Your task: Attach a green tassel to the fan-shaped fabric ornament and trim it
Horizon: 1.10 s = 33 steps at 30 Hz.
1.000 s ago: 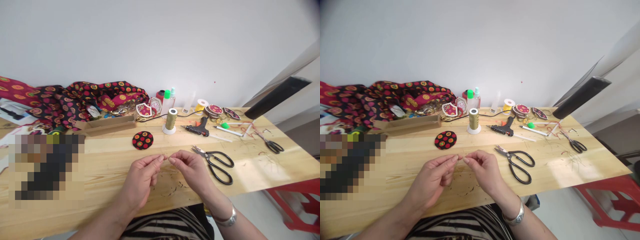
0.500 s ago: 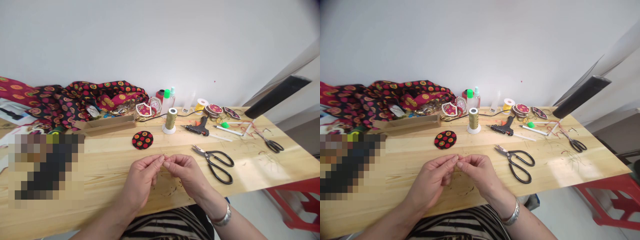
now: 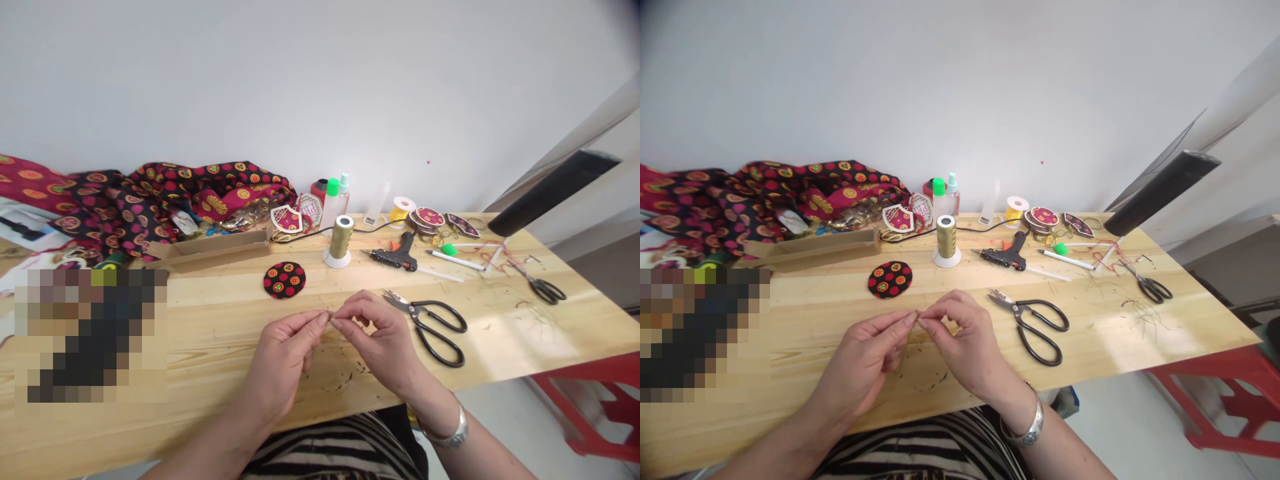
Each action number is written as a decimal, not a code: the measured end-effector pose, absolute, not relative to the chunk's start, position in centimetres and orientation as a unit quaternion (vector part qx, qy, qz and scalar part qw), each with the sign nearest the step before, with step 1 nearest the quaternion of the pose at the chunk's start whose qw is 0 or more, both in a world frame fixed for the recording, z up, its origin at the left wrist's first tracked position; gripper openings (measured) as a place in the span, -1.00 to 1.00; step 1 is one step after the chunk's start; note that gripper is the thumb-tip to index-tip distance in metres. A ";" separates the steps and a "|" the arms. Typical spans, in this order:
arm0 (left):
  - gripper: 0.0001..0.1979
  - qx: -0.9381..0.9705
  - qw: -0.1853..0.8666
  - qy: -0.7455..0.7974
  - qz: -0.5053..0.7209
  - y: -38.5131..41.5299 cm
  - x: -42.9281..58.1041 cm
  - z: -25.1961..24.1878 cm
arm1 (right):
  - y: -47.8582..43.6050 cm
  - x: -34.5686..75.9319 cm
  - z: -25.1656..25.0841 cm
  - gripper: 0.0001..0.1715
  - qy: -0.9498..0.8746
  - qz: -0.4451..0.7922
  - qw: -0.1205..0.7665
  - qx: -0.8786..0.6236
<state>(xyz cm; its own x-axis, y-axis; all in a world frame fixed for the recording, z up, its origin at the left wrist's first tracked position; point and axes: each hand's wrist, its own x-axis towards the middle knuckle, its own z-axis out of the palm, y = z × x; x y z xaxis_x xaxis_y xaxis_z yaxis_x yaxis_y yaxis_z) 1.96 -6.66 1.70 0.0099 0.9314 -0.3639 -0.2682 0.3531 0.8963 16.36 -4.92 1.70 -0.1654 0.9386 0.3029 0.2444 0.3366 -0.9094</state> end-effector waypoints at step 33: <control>-0.78 0.208 0.697 0.479 0.491 -6.4 1.5 1.4 | -5.0 17.6 0.5 -0.81 -0.527 0.590 0.367 -0.489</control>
